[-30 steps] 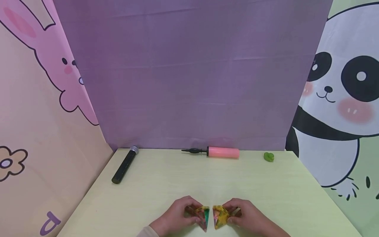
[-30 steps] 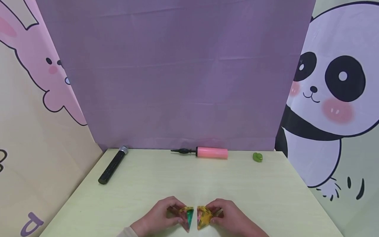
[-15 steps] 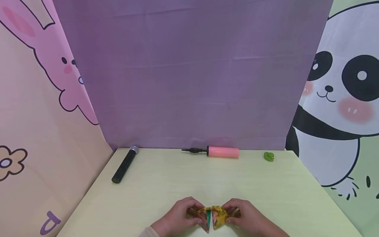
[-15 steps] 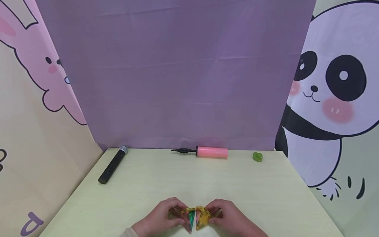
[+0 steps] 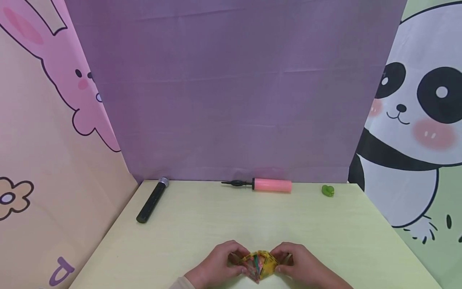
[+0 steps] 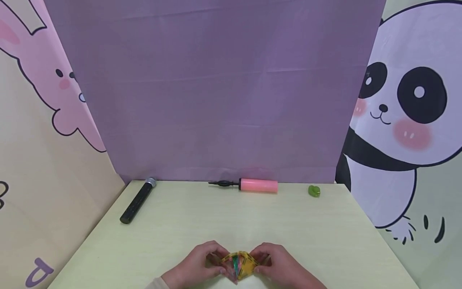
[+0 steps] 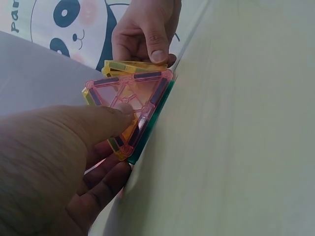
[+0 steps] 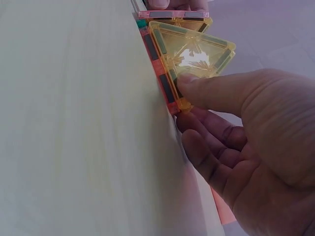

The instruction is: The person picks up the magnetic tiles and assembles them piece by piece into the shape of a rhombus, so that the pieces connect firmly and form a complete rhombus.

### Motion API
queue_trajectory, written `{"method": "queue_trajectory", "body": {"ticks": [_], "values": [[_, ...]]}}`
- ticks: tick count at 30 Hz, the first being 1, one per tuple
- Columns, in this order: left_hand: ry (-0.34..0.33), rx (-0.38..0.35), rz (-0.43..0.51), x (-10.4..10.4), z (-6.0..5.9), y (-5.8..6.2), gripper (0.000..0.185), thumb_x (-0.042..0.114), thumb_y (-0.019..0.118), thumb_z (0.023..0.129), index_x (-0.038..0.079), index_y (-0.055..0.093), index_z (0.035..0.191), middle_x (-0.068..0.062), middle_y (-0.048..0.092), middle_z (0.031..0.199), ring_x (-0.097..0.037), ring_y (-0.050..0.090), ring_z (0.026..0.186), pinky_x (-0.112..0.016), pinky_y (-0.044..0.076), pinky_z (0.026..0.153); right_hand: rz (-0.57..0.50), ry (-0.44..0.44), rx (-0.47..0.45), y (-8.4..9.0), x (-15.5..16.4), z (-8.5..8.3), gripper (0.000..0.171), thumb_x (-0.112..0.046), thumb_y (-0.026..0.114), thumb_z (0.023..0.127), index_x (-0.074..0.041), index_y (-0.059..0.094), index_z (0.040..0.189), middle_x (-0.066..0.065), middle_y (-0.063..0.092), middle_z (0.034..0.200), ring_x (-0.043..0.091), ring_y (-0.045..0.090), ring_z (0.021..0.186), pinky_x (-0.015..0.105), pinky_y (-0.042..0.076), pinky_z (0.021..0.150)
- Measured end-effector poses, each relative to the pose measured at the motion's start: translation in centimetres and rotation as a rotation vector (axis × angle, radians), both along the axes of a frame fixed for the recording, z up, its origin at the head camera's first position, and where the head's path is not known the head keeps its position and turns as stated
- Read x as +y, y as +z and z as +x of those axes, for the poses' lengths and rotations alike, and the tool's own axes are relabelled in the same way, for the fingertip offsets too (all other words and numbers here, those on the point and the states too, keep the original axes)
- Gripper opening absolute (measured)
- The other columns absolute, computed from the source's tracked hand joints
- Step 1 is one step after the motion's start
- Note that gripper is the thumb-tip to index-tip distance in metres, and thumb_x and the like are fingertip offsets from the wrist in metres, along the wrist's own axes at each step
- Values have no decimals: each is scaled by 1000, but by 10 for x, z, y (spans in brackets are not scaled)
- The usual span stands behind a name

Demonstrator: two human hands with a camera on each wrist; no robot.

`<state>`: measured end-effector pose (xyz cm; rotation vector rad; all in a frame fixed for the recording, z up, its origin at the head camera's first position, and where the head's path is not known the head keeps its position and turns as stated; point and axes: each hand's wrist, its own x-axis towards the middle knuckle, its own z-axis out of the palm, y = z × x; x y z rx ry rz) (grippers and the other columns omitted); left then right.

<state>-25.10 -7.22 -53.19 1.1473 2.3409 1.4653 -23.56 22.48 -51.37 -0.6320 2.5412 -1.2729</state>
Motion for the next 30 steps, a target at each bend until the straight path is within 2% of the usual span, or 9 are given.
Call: {"method": "queue_trajectory", "body": {"ticks": [9,15,17,22,30], "values": [[31,1,2,3,5,4,32,10,73,86,15,62,115,2,61,109,-8,62,95,-25,53,77,11,3,23,-1,1,0,25,-18,78,82,-26,70,104,-7,65,93,19,60,83,26,50,66],[29,29,17,3,16,23,31,3,72,85,8,62,114,-3,61,107,-10,62,95,-27,54,76,3,-15,13,-3,2,-1,23,-21,77,82,-27,70,102,-7,66,92,17,60,84,27,50,67],[23,30,15,2,13,19,31,6,72,86,10,61,115,-1,61,108,-9,62,95,-26,53,76,-8,-19,6,-4,2,-1,21,-23,77,83,-28,70,102,-7,66,94,17,60,85,28,50,67],[21,3,5,1,2,1,32,16,73,86,18,61,116,5,60,109,-6,61,96,-24,53,77,-79,-9,-36,-2,3,-1,20,-23,76,84,-23,69,103,-4,66,100,19,63,86,29,52,68],[27,1,-17,2,3,1,38,12,77,83,20,61,116,8,59,109,-4,60,95,-23,52,78,-153,21,-71,1,2,2,20,-17,74,86,-18,68,105,3,64,106,24,65,87,30,54,67]]}}
